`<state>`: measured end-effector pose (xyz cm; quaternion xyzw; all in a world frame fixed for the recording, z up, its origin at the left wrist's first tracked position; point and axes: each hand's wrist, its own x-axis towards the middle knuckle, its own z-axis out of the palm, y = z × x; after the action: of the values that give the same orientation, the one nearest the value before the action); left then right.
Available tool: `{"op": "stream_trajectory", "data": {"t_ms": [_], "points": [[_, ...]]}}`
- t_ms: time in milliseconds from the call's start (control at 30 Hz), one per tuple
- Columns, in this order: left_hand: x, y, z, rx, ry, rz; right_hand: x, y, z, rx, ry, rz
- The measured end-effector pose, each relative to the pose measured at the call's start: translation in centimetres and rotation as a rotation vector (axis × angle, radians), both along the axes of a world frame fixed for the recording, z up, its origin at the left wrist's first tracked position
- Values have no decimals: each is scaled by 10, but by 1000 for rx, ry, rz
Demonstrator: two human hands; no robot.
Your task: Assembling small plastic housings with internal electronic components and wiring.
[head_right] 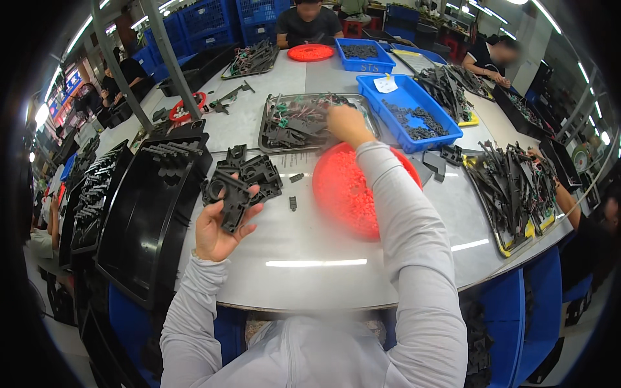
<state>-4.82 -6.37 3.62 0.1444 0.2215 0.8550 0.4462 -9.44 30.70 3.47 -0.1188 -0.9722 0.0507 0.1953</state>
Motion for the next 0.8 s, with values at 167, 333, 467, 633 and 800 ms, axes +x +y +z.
{"op": "stream_trajectory", "data": {"t_ms": [167, 333, 467, 633, 800], "points": [[-17, 49, -3, 120, 75, -161, 5, 35, 66, -172, 472, -118], [-19, 66, -30, 138, 15, -225, 12, 24, 91, -116, 412, -62], [-25, 65, -51, 114, -33, -261, 17, 22, 105, -11, 328, -82], [-17, 64, -46, 95, -23, -240, 28, 11, 119, -17, 472, -24], [-11, 67, -38, 3, 34, -62, 51, -1, 141, -14, 407, 17]]}}
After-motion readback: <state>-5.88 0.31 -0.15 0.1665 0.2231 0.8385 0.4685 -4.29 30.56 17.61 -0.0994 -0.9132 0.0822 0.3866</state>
